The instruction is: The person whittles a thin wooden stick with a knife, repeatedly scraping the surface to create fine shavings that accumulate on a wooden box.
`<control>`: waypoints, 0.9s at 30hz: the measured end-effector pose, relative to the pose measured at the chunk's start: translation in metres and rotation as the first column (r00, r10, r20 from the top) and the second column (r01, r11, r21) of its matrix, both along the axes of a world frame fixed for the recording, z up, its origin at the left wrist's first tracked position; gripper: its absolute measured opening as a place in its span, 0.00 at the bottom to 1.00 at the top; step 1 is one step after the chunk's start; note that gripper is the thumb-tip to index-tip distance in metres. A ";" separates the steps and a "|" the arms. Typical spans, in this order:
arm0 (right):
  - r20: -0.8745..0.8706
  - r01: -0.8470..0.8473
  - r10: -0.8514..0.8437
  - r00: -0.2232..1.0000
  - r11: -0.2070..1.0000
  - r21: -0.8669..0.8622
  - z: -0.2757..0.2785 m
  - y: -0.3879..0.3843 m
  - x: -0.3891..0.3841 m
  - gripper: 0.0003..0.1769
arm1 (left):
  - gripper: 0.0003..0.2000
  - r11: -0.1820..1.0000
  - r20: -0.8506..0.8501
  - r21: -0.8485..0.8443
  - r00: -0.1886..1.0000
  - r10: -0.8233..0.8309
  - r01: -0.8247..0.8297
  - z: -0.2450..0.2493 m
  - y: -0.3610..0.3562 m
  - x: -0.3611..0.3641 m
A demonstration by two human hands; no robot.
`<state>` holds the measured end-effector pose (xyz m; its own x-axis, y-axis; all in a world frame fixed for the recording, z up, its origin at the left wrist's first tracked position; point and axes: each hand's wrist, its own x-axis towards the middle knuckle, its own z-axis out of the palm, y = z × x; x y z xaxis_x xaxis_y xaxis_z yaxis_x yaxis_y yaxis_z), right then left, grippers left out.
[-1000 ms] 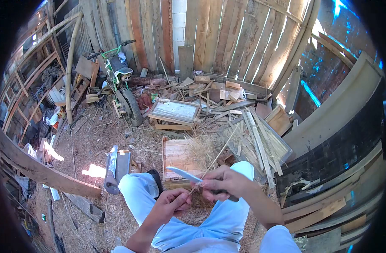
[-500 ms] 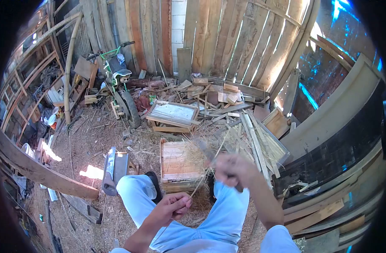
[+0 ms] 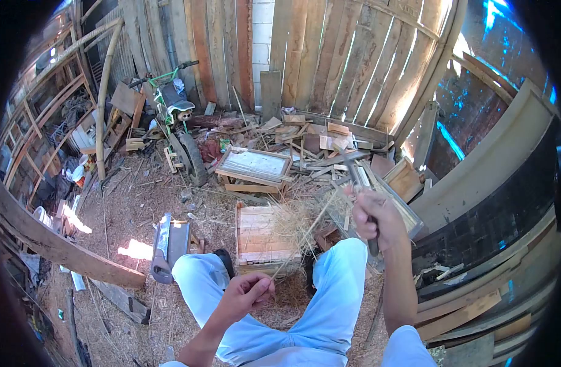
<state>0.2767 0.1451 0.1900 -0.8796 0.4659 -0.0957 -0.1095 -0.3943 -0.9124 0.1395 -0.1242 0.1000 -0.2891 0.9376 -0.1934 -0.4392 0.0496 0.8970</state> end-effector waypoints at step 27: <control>0.092 -0.333 0.341 0.936 0.938 -0.098 -0.024 -0.056 -0.004 0.13 | 0.06 0.966 -0.570 0.064 0.785 0.243 -0.252 0.018 0.010 0.020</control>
<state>0.2732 0.0896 0.1664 -0.9664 0.1310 -0.2210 0.1375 -0.4631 -0.8756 0.1597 -0.1138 0.1175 -0.5725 0.8172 0.0670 0.1508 0.0247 0.9883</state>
